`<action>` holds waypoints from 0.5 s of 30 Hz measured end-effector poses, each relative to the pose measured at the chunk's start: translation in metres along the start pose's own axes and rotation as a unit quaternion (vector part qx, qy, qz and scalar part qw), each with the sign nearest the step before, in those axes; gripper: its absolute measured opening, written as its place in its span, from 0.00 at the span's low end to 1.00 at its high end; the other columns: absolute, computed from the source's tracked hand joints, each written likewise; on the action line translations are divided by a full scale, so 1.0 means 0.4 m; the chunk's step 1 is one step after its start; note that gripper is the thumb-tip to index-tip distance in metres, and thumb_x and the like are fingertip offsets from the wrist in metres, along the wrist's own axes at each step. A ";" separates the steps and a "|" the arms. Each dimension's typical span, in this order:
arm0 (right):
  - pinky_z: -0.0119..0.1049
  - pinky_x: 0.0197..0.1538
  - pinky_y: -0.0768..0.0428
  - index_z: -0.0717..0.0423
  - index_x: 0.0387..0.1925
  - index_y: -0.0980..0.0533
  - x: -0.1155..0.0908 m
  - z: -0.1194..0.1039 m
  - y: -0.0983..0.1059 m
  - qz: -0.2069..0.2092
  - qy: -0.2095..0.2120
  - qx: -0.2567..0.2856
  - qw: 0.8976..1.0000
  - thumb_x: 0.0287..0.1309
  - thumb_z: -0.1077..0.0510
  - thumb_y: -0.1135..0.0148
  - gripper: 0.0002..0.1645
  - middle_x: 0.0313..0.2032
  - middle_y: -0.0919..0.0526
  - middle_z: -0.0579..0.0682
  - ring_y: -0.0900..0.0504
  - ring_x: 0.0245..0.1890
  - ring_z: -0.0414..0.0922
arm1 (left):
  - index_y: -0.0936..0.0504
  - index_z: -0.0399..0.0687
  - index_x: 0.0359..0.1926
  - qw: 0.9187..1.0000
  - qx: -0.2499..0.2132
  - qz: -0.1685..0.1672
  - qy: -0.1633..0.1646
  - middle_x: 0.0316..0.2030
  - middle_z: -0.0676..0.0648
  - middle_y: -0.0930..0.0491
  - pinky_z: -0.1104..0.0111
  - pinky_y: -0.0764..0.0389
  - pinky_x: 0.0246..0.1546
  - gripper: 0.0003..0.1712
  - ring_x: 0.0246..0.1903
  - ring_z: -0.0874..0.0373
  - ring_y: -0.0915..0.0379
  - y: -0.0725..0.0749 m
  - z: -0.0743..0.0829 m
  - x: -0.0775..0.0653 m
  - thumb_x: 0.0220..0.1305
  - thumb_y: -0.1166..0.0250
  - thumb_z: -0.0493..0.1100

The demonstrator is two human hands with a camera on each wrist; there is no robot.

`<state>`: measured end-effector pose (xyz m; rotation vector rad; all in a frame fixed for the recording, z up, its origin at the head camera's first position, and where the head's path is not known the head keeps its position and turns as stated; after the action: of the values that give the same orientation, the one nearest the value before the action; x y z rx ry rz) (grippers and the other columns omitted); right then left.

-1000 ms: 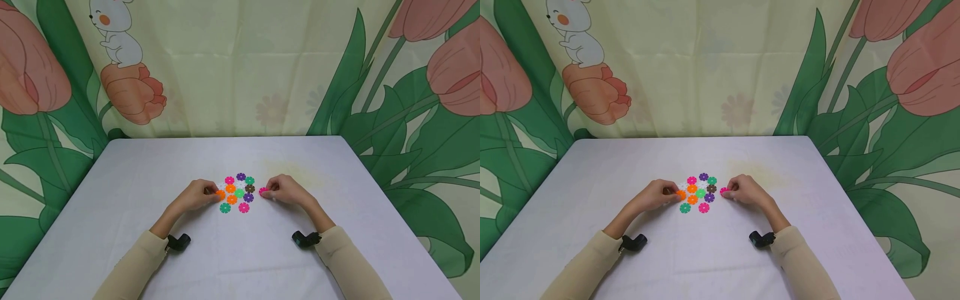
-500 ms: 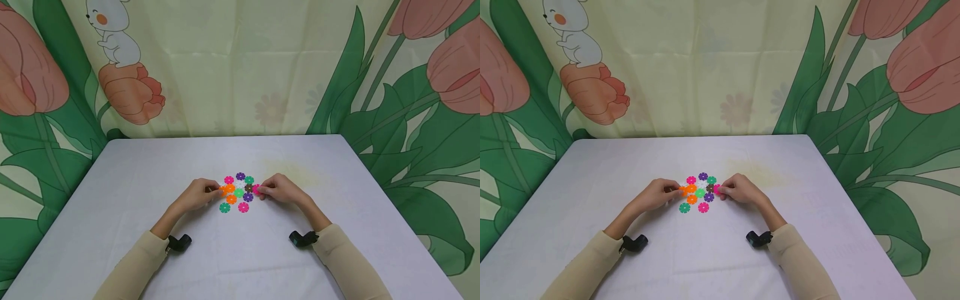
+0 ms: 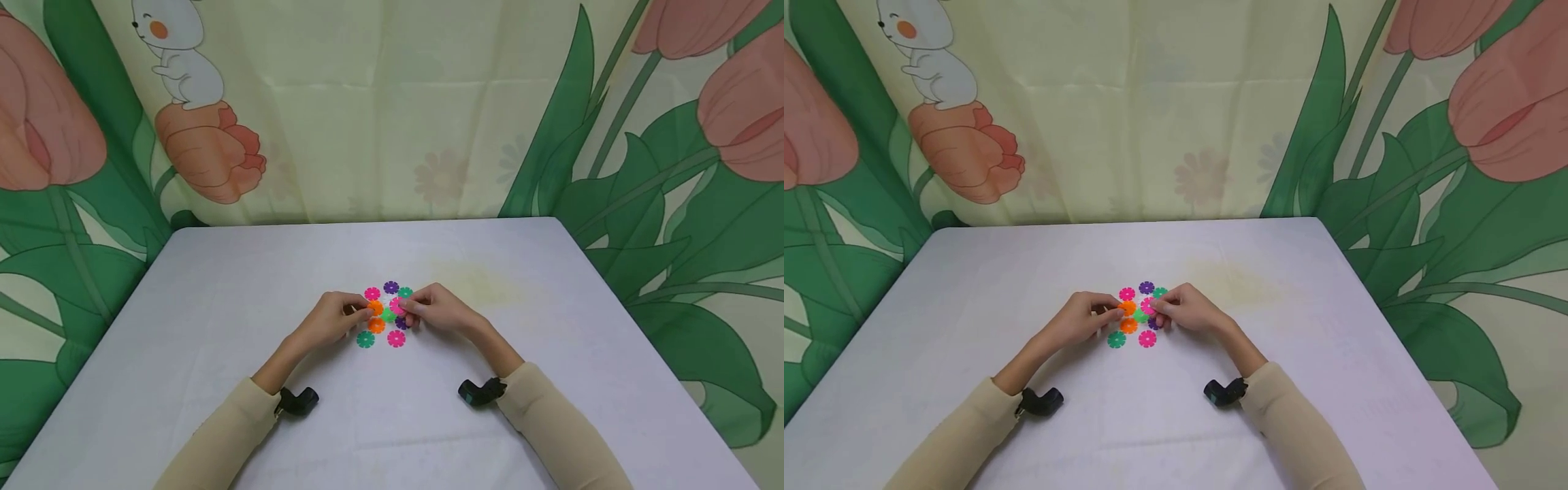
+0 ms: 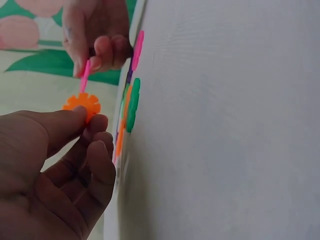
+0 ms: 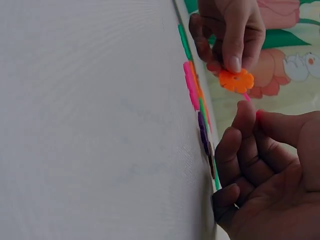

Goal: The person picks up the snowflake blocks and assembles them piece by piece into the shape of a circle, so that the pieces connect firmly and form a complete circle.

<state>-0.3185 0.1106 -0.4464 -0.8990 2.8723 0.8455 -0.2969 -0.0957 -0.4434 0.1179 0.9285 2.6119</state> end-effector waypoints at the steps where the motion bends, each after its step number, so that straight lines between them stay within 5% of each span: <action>1: 0.35 0.50 0.22 0.58 0.36 0.13 -0.002 -0.003 -0.004 -0.001 0.000 0.003 1.000 0.78 0.50 0.41 0.20 0.28 0.13 0.48 0.19 0.34 0.44 | 0.09 0.48 0.51 1.000 0.001 0.000 -0.003 0.33 0.49 0.14 0.68 0.21 0.25 0.12 0.25 0.56 0.25 -0.002 0.002 -0.001 0.71 0.29 0.46; 10: 0.36 0.50 0.23 0.57 0.36 0.11 -0.016 -0.011 -0.020 0.006 -0.004 0.013 1.000 0.77 0.50 0.39 0.19 0.28 0.13 0.49 0.20 0.37 0.44 | 0.09 0.47 0.54 1.000 0.000 0.000 -0.005 0.33 0.50 0.13 0.70 0.20 0.26 0.15 0.30 0.56 0.23 -0.014 0.005 -0.008 0.71 0.28 0.47; 15: 0.37 0.52 0.24 0.57 0.35 0.12 -0.019 -0.015 -0.024 0.007 -0.006 0.008 1.000 0.77 0.50 0.39 0.19 0.27 0.14 0.49 0.20 0.39 0.44 | 0.09 0.46 0.50 0.997 0.046 0.017 -0.064 0.36 0.49 0.12 0.73 0.20 0.30 0.11 0.31 0.59 0.24 -0.019 0.031 -0.009 0.71 0.28 0.43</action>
<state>-0.3063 0.1049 -0.4447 -0.8693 2.8748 0.8245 -0.2887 -0.0844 -0.4382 0.3237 1.0096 2.5569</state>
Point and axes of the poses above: each hand's wrist, its own x-axis towards the middle knuckle, its own y-axis out of the back of the hand, z = x × y, the point moved 7 cm from there along x, towards the middle knuckle
